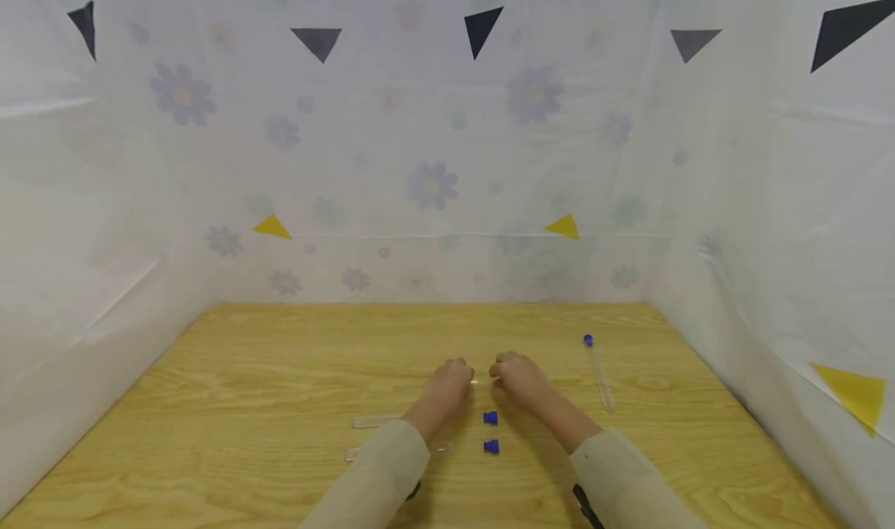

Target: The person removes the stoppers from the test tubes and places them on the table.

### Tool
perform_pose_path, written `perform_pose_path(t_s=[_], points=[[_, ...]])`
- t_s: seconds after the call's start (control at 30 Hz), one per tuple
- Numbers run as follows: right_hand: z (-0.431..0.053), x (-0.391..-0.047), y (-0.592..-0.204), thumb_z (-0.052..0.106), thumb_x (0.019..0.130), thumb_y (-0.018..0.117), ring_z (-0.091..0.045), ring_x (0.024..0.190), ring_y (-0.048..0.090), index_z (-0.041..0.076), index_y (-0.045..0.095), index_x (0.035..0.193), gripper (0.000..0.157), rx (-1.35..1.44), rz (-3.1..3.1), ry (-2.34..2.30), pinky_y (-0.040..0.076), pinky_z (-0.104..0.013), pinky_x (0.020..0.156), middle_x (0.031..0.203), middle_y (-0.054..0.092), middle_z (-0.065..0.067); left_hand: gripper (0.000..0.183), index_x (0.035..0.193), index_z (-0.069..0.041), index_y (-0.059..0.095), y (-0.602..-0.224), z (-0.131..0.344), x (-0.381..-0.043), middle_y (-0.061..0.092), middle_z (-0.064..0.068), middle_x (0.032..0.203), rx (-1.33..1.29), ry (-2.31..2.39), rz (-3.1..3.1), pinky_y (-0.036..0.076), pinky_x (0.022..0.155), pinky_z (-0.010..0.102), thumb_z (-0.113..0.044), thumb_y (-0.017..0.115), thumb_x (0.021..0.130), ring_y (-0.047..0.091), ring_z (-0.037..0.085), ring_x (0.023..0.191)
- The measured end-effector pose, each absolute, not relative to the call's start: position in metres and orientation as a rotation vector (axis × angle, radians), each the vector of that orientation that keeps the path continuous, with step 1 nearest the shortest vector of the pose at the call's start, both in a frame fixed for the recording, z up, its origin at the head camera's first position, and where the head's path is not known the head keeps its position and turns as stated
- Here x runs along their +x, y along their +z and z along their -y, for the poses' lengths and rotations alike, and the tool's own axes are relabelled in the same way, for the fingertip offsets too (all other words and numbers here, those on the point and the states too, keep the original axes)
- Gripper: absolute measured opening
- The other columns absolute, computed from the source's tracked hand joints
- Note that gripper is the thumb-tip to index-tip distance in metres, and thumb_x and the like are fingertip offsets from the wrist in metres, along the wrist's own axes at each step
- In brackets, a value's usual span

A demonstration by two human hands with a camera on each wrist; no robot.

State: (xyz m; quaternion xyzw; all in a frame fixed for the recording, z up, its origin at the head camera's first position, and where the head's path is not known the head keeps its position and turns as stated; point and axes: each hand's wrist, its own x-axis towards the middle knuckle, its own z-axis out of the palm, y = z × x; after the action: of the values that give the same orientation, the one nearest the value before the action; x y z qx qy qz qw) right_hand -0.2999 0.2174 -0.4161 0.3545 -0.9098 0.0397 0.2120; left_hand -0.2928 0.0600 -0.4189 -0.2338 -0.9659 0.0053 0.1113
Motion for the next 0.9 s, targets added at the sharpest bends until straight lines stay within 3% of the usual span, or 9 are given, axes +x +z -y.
perform_pose_path(t_s=[0.53,0.9], points=[[-0.211,-0.298,-0.414,0.001,0.071,0.075,-0.016,0.068,0.054,0.003,0.068,0.082,0.012,1.02,2.481,0.13,0.049,-0.022,0.059,0.074,0.057,-0.003,0.004,0.082,-0.012,0.066,-0.41,-0.048,-0.289,0.066,0.0,0.08,-0.739,0.09,2.808,0.052,0.064,0.02,-0.01,0.065,0.084,0.062,0.013,0.074],[-0.209,-0.297,-0.421,0.004,0.07,0.077,-0.016,0.069,0.056,0.002,0.069,0.085,0.017,1.025,2.416,0.162,0.05,-0.021,0.059,0.076,0.06,-0.004,0.005,0.084,-0.013,0.067,-0.408,-0.04,-0.289,0.066,0.0,0.082,-0.752,0.158,2.795,0.053,0.065,0.019,-0.012,0.07,0.081,0.063,0.012,0.076]])
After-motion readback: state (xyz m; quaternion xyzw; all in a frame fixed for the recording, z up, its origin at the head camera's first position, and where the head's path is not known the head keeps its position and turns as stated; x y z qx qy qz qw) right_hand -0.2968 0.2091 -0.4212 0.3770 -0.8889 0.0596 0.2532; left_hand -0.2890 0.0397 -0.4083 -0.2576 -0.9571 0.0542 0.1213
